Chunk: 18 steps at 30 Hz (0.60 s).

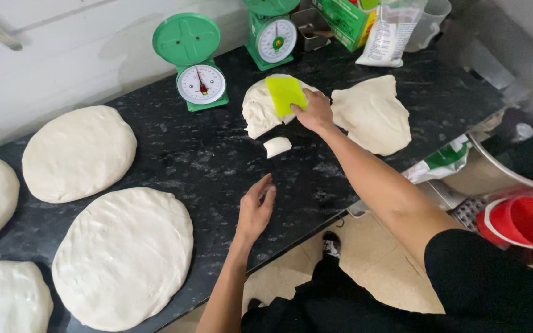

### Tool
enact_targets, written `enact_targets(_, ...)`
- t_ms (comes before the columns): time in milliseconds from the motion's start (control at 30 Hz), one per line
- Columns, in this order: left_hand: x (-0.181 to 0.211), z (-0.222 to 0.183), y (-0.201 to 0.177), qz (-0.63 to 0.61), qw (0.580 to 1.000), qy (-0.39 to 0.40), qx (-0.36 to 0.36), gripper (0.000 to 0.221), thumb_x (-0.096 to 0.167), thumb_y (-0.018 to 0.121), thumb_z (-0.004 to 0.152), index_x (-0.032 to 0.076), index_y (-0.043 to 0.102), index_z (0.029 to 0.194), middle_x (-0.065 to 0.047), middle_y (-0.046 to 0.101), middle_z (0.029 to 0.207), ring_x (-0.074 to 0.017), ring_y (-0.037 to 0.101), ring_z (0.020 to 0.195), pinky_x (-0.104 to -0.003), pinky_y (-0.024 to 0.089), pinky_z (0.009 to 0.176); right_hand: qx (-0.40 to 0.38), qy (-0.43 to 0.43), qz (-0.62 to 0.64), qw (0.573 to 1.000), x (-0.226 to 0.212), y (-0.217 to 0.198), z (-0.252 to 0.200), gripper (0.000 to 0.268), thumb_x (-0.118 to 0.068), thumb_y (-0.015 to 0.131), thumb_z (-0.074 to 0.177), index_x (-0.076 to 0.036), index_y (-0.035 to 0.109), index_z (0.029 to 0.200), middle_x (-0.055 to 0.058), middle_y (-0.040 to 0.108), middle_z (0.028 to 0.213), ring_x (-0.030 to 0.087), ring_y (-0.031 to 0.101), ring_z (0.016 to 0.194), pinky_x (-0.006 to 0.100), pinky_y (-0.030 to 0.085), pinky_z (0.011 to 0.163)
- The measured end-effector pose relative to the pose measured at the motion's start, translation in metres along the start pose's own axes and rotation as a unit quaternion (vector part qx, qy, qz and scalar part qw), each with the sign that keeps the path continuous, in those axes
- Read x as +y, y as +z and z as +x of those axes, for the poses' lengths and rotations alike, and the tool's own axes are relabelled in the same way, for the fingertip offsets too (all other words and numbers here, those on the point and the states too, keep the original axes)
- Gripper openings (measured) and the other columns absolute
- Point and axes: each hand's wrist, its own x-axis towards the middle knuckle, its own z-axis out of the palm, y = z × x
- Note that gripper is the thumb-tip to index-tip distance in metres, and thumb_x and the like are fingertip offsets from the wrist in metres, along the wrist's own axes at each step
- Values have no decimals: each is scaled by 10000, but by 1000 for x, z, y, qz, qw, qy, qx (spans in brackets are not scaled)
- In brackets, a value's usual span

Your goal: The person divides large mounds of dough using a scraper, weighs individual portions on a scale, and shapes them into rounded loaves by hand on a dark countertop.

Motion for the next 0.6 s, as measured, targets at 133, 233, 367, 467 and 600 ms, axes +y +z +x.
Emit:
enact_targets(133, -8, 41, 49, -55, 997, -33, 32, 429, 207, 595, 1003, 5, 600, 1381, -174, 736, 1263, -237, 728, 1138, -320, 578, 894, -141, 39, -24, 989, -21, -9, 58, 1026, -595, 876, 711, -63, 441, 1472, 246, 563, 1368, 430, 510, 1268, 486, 426, 1048)
enact_targets(233, -12, 84, 105, -69, 993, -71, 70, 429, 212, 600, 995, 2, 619, 1369, -177, 760, 1233, -236, 745, 1121, -317, 574, 905, -139, 12, 39, 989, -25, -2, 79, 1159, -550, 937, 575, -45, 396, 1467, 242, 591, 1310, 402, 568, 1189, 459, 468, 973)
enact_targets(367, -16, 150, 192, -39, 992, -44, 109, 447, 224, 634, 997, -22, 608, 1370, -200, 711, 1253, -258, 721, 1115, -336, 566, 891, -197, -34, 287, 937, 13, -9, 94, 626, -465, 812, 762, -41, 725, 1214, 188, 792, 1139, 306, 774, 1074, 396, 589, 928)
enact_targets(467, -22, 206, 247, 21, 986, -63, 153, 506, 307, 656, 939, -13, 634, 1330, -227, 729, 1185, -318, 748, 983, -388, 577, 869, -169, -47, 234, 956, 103, -59, 120, 560, -485, 716, 922, -11, 706, 1220, 229, 762, 1141, 348, 734, 1113, 425, 568, 946)
enact_targets(600, -27, 252, 290, 172, 963, -16, 205, 594, 410, 693, 972, -64, 631, 1325, -332, 633, 1255, -480, 579, 1166, -502, 468, 1006, -52, -82, 117, 988, 251, -155, 148, 456, -356, 770, 898, -8, 677, 1177, 220, 738, 1100, 402, 704, 1040, 484, 550, 889)
